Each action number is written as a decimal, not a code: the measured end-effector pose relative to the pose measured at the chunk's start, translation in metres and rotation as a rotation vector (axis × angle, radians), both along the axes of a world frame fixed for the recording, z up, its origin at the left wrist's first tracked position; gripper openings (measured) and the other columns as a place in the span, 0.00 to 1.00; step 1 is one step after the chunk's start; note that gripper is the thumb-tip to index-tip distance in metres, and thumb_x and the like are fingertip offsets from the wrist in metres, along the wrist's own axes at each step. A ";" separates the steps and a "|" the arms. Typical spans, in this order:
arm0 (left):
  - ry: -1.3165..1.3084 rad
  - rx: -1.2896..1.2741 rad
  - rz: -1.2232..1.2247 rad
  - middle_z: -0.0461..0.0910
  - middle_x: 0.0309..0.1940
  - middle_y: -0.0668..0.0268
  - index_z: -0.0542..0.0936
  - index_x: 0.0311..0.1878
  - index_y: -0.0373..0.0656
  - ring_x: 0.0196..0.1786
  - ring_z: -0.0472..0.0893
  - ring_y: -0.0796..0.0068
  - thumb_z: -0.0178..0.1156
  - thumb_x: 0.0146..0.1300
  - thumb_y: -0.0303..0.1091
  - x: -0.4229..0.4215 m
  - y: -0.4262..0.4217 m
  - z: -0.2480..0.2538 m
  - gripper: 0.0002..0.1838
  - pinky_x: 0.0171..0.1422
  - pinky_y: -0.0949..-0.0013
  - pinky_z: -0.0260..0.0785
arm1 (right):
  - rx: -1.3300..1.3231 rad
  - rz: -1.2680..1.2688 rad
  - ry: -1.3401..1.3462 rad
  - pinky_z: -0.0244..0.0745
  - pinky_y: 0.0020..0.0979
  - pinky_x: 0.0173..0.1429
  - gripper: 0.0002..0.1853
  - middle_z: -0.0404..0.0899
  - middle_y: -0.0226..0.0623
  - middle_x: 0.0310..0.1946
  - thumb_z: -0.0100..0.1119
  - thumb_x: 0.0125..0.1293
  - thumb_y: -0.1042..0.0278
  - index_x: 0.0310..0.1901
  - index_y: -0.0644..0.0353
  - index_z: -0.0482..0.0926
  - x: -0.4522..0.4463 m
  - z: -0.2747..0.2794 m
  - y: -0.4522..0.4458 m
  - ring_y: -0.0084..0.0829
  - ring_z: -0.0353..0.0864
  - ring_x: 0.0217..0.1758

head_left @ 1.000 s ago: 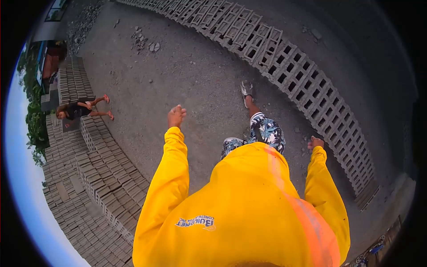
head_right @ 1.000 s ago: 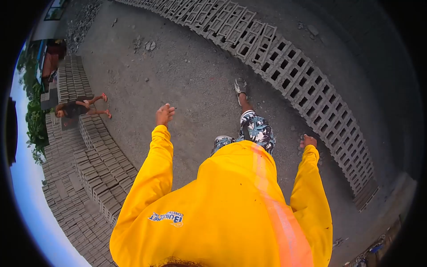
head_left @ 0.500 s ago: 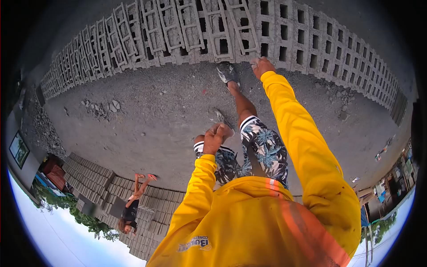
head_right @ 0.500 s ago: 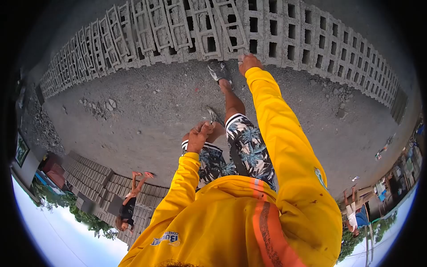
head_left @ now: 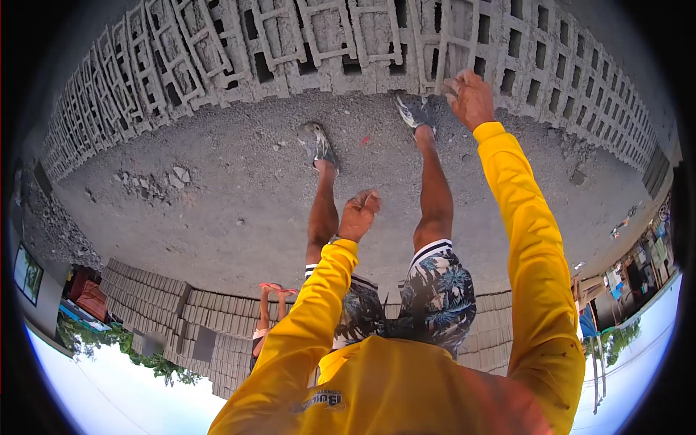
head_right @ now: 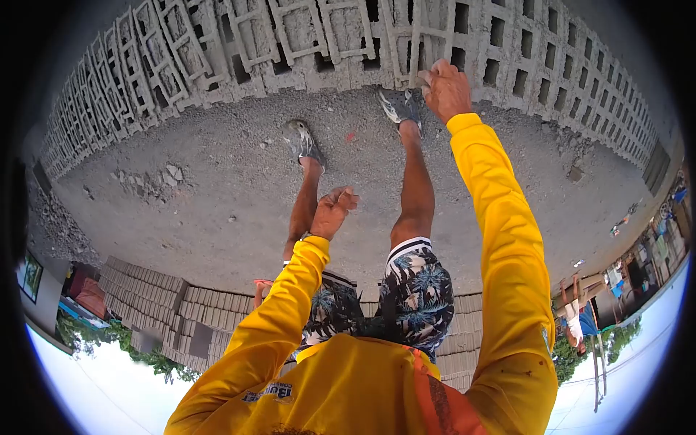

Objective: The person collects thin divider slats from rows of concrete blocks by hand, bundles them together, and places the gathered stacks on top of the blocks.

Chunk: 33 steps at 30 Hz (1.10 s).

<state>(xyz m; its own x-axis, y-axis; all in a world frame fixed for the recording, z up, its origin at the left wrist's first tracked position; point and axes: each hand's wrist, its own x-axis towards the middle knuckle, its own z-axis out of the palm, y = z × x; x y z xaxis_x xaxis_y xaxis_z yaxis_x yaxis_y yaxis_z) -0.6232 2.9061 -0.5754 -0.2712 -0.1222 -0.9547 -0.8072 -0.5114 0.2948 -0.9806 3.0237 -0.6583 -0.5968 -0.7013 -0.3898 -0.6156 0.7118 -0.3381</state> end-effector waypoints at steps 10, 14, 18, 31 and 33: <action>0.068 -0.098 0.155 0.87 0.44 0.61 0.83 0.55 0.41 0.45 0.84 0.73 0.59 0.72 0.50 -0.016 -0.143 -0.009 0.22 0.51 0.70 0.74 | 0.394 0.162 0.096 0.68 0.45 0.63 0.23 0.75 0.44 0.55 0.68 0.55 0.66 0.54 0.60 0.84 0.011 -0.004 -0.049 0.44 0.76 0.62; 0.125 -0.162 0.234 0.86 0.44 0.59 0.82 0.55 0.39 0.45 0.84 0.71 0.60 0.71 0.47 -0.089 -0.175 -0.020 0.21 0.51 0.70 0.74 | 0.221 0.202 0.026 0.64 0.42 0.62 0.23 0.74 0.41 0.47 0.69 0.54 0.61 0.50 0.63 0.84 0.031 0.023 -0.090 0.40 0.72 0.56; 0.065 -0.047 0.488 0.86 0.42 0.58 0.80 0.56 0.38 0.42 0.84 0.70 0.63 0.69 0.47 -0.171 -0.176 -0.057 0.23 0.48 0.69 0.74 | 0.038 0.162 0.105 0.63 0.41 0.60 0.22 0.73 0.39 0.46 0.68 0.53 0.58 0.46 0.63 0.84 0.039 0.011 -0.123 0.39 0.71 0.55; -0.345 -0.175 0.930 0.85 0.34 0.61 0.81 0.44 0.39 0.31 0.82 0.70 0.67 0.63 0.38 -0.271 -0.162 -0.102 0.13 0.34 0.66 0.70 | 0.013 0.081 0.129 0.64 0.44 0.58 0.21 0.74 0.39 0.46 0.71 0.51 0.60 0.47 0.57 0.80 0.020 -0.027 -0.141 0.41 0.72 0.54; -0.372 -0.168 0.939 0.85 0.33 0.61 0.81 0.42 0.39 0.31 0.81 0.71 0.67 0.62 0.38 -0.274 -0.163 -0.100 0.12 0.34 0.65 0.69 | 0.034 0.109 0.116 0.63 0.44 0.58 0.22 0.73 0.39 0.45 0.71 0.51 0.60 0.47 0.57 0.79 0.020 -0.025 -0.144 0.42 0.72 0.53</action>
